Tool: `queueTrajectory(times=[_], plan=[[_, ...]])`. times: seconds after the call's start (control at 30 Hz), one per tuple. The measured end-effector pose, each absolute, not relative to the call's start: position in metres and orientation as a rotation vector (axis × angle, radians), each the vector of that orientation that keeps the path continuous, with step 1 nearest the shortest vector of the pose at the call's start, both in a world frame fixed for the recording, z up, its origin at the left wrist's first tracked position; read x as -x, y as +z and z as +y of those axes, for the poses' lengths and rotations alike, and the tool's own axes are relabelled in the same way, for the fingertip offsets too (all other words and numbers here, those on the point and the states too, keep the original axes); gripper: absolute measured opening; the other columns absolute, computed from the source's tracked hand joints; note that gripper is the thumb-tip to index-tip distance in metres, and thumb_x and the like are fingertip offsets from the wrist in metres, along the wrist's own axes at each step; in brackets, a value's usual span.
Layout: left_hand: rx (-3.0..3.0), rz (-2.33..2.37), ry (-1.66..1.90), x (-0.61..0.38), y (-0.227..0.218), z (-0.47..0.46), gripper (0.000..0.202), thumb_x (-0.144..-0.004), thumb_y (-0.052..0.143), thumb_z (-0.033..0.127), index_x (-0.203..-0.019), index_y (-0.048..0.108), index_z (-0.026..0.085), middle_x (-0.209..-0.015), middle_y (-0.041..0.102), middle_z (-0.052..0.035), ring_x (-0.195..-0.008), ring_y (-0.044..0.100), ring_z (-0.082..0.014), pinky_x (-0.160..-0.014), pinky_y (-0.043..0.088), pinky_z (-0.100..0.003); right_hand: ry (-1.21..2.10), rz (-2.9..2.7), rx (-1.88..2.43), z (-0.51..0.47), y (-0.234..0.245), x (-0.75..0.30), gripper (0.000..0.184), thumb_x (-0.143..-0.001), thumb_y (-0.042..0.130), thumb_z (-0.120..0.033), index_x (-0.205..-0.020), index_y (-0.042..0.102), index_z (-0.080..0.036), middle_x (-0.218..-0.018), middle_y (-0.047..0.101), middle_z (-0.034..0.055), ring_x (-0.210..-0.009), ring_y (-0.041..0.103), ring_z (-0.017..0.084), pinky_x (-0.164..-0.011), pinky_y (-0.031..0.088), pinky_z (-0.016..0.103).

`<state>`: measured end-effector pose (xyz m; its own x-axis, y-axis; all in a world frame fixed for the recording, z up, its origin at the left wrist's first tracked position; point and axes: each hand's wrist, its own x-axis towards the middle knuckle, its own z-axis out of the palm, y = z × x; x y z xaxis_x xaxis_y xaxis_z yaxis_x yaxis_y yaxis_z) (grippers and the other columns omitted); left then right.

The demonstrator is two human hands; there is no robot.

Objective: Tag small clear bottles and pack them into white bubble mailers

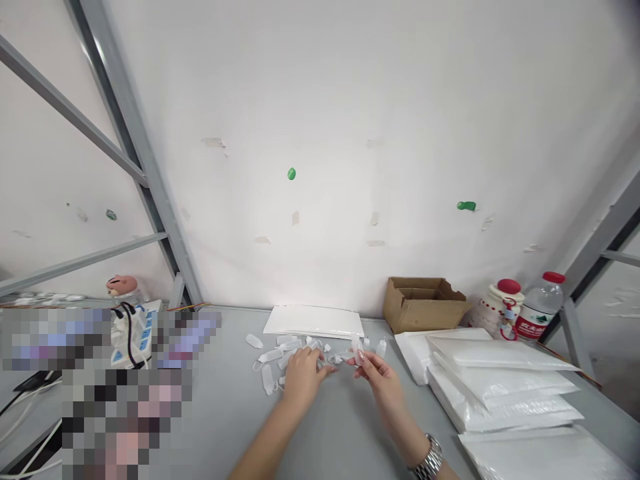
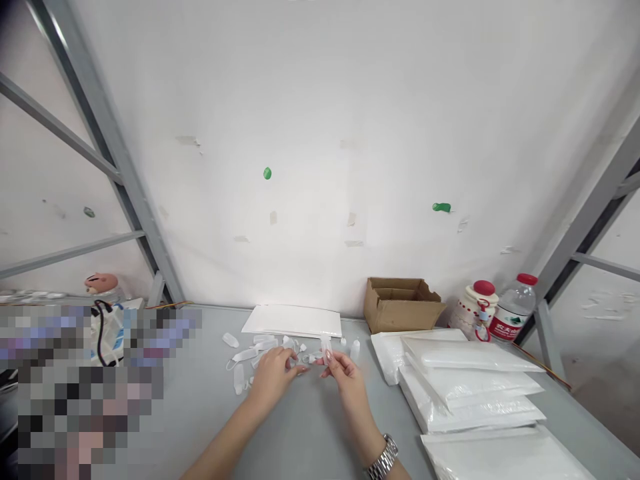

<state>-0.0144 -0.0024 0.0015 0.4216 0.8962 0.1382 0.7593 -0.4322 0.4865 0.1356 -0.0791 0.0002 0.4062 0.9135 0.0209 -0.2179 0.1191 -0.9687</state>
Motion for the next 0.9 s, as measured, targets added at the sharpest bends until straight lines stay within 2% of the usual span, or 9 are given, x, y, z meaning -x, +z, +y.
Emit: queueTrajectory(times=[0.23,0.43,0.7,0.9], plan=[[-2.443,1.423,0.413,0.0085,-0.0031,-0.0081,0.019,-0.079,0.051,0.028,-0.091,0.064,0.019,-0.089,0.064,-0.0075,-0.089,0.055,-0.0231,-0.078,0.036,-0.031,0.953,-0.796,1.186,-0.0803,-0.0005,-0.1317,0.039,-0.062,0.068,-0.052,-0.078,0.068,-0.017,-0.073,0.068,0.0054,-0.059,0.054,0.018,-0.068,0.046,0.034],[-2.412,1.414,0.425,0.0073,-0.0020,-0.0079,0.020,-0.080,0.048,0.029,-0.086,0.063,0.018,-0.085,0.063,-0.0083,-0.087,0.055,-0.0238,-0.076,0.037,-0.031,0.970,-0.790,1.186,-0.0815,0.0021,-0.1283,0.039,-0.061,0.068,-0.052,-0.078,0.068,-0.017,-0.072,0.068,0.0050,-0.058,0.054,0.017,-0.066,0.046,0.033],[-2.325,1.358,0.441,0.0074,-0.0012,-0.0092,0.018,-0.080,0.044,0.021,-0.085,0.061,0.018,-0.086,0.063,-0.0086,-0.087,0.055,-0.0231,-0.074,0.036,-0.030,0.971,-0.791,1.220,-0.0831,0.0048,-0.1257,0.042,-0.061,0.067,-0.055,-0.076,0.068,-0.016,-0.072,0.068,0.0052,-0.058,0.054,0.017,-0.066,0.045,0.032],[-2.288,1.332,0.438,0.0083,-0.0011,-0.0099,0.020,-0.082,0.043,0.025,-0.089,0.060,0.018,-0.088,0.062,-0.0095,-0.089,0.056,-0.0233,-0.074,0.037,-0.029,0.985,-0.795,1.219,-0.0839,0.0033,-0.1254,0.039,-0.063,0.066,-0.054,-0.075,0.067,-0.017,-0.072,0.068,0.0047,-0.059,0.053,0.017,-0.066,0.045,0.031]])
